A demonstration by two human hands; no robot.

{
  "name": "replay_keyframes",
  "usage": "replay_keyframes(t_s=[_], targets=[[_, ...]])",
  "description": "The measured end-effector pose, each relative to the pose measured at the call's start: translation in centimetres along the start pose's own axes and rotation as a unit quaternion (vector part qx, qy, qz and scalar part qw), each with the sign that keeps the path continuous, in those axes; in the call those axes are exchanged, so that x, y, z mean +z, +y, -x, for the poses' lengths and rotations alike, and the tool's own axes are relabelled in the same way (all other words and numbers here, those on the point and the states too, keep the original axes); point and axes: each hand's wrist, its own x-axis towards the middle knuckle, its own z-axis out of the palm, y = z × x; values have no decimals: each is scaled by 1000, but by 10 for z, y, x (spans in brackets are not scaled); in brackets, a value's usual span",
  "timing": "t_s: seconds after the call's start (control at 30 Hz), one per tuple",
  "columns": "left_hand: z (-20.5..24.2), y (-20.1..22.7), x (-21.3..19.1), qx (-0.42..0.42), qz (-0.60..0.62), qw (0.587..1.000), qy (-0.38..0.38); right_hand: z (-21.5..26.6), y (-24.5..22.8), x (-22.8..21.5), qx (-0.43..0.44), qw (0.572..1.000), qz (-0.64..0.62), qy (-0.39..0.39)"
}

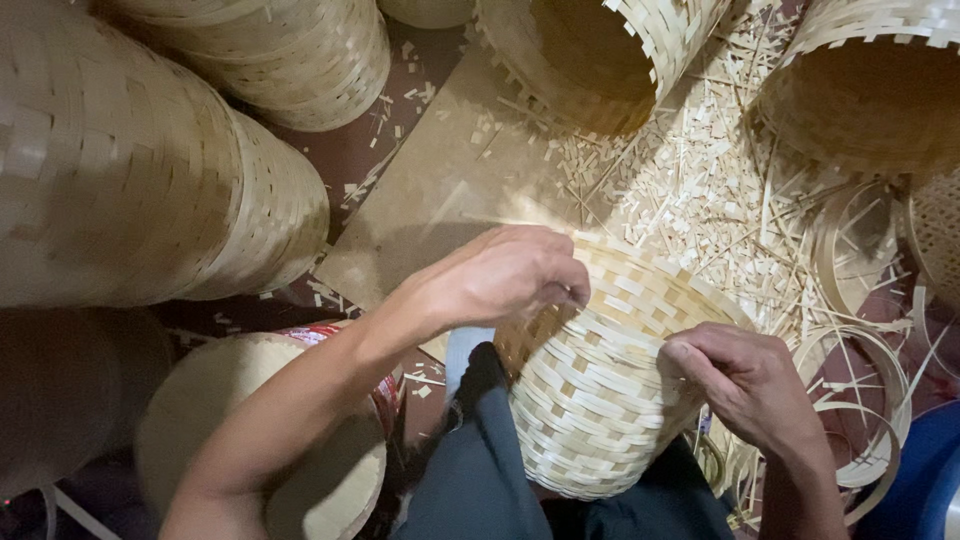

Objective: The person assembles a woven basket by trimming excess bamboo strips with scissors and fitting a circular wooden rim around the top edge.

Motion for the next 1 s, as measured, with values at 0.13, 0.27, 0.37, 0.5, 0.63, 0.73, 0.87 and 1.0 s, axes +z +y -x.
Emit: replay_keyframes(t_s=[0.13, 0.27, 0.37, 0.5, 0.63, 0.73, 0.87, 1.0], targets=[[4, 2, 8, 63, -2, 995, 76, 0, 28, 1, -46, 998, -26, 13], [-20, 0, 35, 59, 68, 995, 45, -14, 44, -6, -17, 999, -27, -9], [-16, 6, 38, 104, 42, 990, 83, -9, 23, -19, -59, 998, 1, -2], [-18, 23, 39, 22, 18, 1000, 4, -1, -17, 7, -30, 993, 112, 6], [-16, 12, 19, 75, -14, 996, 42, -5, -24, 21, -37, 989, 136, 50], [-11, 9, 12, 36, -9, 998, 46, -5, -10, 10, 8, 999, 9, 34], [-2, 21, 10, 62, -53, 990, 112, -6, 6, 12, -37, 999, 3, 40], [-2, 33, 17, 60, 7, 993, 106, -6, 17, 13, -49, 998, 8, 39]])
